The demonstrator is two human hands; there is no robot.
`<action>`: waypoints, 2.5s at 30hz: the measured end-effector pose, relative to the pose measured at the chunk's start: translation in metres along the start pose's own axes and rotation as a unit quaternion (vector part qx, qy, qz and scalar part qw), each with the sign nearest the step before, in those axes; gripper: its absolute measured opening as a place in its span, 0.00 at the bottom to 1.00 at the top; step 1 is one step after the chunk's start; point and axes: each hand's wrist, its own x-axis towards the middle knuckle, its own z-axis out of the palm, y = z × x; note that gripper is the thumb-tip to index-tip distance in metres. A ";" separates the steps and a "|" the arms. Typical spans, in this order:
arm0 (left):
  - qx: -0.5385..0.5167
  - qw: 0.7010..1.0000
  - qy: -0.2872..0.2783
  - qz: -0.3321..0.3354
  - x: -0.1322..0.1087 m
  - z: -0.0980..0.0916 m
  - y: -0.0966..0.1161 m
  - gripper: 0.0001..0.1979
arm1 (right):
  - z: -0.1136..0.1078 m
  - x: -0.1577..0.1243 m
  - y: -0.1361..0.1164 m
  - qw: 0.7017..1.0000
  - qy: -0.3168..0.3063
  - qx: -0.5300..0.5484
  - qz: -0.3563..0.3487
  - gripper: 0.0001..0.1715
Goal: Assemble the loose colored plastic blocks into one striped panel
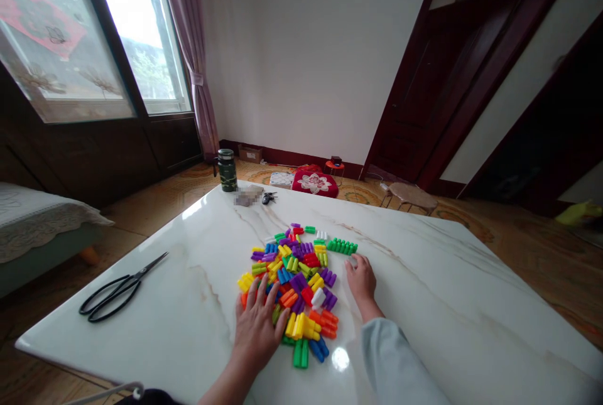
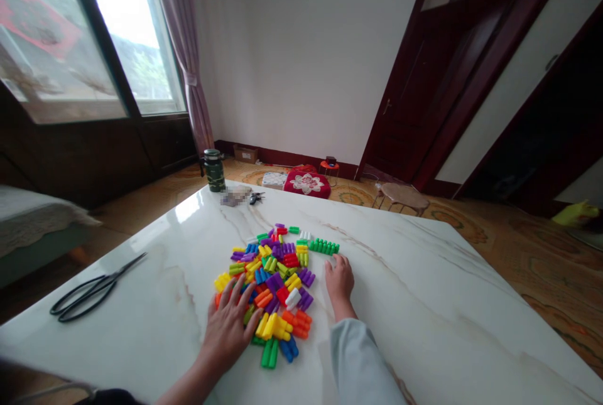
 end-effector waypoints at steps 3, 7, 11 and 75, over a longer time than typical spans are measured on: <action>-0.001 1.000 -0.003 -0.003 0.000 0.000 0.000 0.26 | -0.001 -0.001 0.000 1.000 0.011 0.021 0.019 0.17; -0.011 1.000 -0.002 -0.003 0.000 -0.001 0.001 0.26 | -0.002 -0.001 0.003 0.999 0.011 0.027 0.015 0.15; -0.019 1.000 0.006 -0.004 0.000 -0.001 0.000 0.26 | -0.007 -0.001 -0.012 0.999 0.013 0.036 -0.034 0.13; 0.009 1.000 0.005 -0.004 0.001 0.000 0.000 0.25 | -0.009 -0.013 -0.010 0.999 -0.003 0.038 0.013 0.16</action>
